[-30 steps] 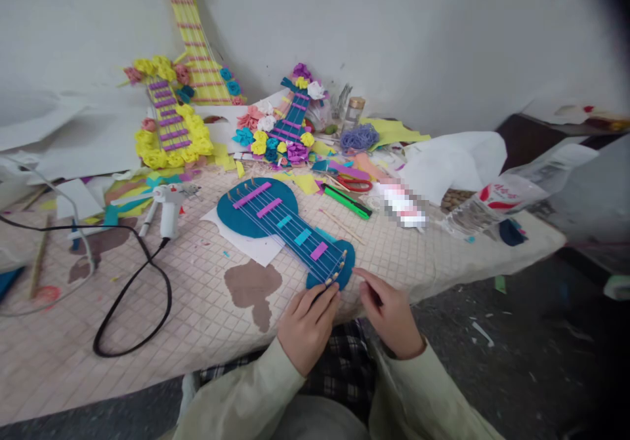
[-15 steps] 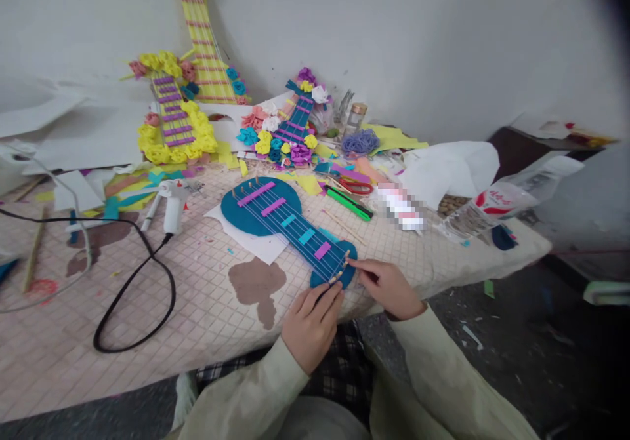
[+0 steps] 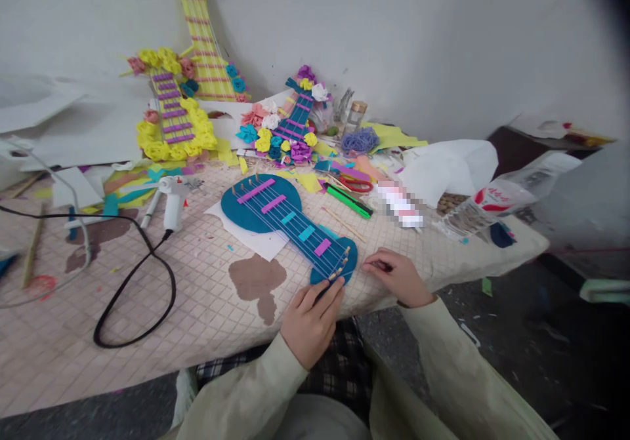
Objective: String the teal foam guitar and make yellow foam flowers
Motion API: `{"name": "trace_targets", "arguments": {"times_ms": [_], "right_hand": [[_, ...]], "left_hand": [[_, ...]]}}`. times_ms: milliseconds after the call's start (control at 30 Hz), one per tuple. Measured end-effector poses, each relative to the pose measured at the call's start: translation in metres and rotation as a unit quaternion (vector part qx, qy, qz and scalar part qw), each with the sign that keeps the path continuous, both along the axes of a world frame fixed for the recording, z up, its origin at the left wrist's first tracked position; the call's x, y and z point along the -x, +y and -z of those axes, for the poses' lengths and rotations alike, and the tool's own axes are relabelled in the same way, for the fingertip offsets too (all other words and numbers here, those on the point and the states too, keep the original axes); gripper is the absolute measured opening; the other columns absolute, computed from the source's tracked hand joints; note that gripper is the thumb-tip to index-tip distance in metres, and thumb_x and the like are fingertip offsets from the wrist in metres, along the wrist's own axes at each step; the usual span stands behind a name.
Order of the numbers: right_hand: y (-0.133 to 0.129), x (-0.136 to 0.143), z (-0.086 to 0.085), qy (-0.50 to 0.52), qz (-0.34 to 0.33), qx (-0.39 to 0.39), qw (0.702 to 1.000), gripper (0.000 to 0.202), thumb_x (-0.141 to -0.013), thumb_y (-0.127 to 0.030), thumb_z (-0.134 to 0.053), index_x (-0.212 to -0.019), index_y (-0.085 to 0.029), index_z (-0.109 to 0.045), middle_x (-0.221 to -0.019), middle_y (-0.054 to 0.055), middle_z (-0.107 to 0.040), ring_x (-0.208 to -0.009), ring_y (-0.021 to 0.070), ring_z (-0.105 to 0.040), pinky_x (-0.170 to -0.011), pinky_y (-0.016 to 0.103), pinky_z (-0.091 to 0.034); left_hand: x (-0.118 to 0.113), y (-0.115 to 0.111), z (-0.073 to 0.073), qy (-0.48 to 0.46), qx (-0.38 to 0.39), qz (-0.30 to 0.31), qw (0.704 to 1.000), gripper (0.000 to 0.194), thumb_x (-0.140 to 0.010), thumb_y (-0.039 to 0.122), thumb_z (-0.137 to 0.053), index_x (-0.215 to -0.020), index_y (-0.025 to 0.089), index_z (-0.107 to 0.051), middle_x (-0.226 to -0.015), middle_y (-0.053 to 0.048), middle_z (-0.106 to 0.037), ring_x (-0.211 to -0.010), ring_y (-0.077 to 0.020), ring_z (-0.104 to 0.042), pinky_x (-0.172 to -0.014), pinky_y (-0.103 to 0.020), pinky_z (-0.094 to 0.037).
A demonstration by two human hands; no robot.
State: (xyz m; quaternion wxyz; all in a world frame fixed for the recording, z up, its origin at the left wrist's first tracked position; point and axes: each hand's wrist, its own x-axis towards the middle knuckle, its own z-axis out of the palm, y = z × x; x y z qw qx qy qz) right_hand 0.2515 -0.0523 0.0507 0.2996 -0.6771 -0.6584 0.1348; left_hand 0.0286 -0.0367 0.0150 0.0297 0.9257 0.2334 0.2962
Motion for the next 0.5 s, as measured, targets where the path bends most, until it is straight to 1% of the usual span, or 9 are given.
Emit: {"name": "trace_targets", "arguments": {"times_ms": [133,267,400,500], "right_hand": [[0.011,-0.001,0.000,-0.010,0.008,-0.005,1.000,0.024,-0.075,-0.037,-0.058,-0.068,-0.016,-0.066,-0.058,-0.001,-0.050,-0.053,0.0112,-0.045,-0.052,0.024,-0.036],[0.023,-0.001,-0.004,-0.019,0.002,-0.011,1.000,0.026,-0.076,-0.038,-0.057,-0.066,-0.016,-0.066,-0.056,-0.001,-0.048,-0.053,0.0111,-0.044,-0.053,0.024,-0.036],[0.036,-0.001,-0.010,-0.027,-0.007,-0.014,1.000,0.027,-0.077,-0.039,-0.055,-0.066,-0.016,-0.066,-0.058,-0.001,-0.049,-0.053,0.0110,-0.044,-0.053,0.024,-0.035],[0.042,-0.001,-0.012,-0.033,-0.016,-0.009,0.999,0.027,-0.076,-0.040,-0.056,-0.067,-0.017,-0.066,-0.059,-0.001,-0.050,-0.053,0.0110,-0.044,-0.053,0.024,-0.035]], "left_hand": [[-0.001,0.000,0.001,0.002,0.006,-0.005,1.000,0.040,-0.083,0.019,-0.045,-0.123,0.016,-0.047,-0.134,0.000,-0.044,-0.110,-0.0183,-0.045,-0.087,-0.032,-0.039],[-0.001,0.000,0.001,-0.005,0.000,-0.011,1.000,0.039,-0.083,0.019,-0.045,-0.122,0.016,-0.049,-0.131,-0.001,-0.047,-0.110,-0.0182,-0.045,-0.086,-0.032,-0.039],[-0.001,0.000,0.001,-0.004,-0.005,-0.005,1.000,0.039,-0.083,0.018,-0.044,-0.122,0.016,-0.049,-0.130,-0.001,-0.048,-0.110,-0.0178,-0.046,-0.087,-0.032,-0.039],[0.000,0.001,0.002,0.000,-0.013,-0.005,1.000,0.039,-0.083,0.017,-0.044,-0.122,0.016,-0.048,-0.130,-0.002,-0.048,-0.110,-0.0175,-0.046,-0.087,-0.031,-0.039]]}}
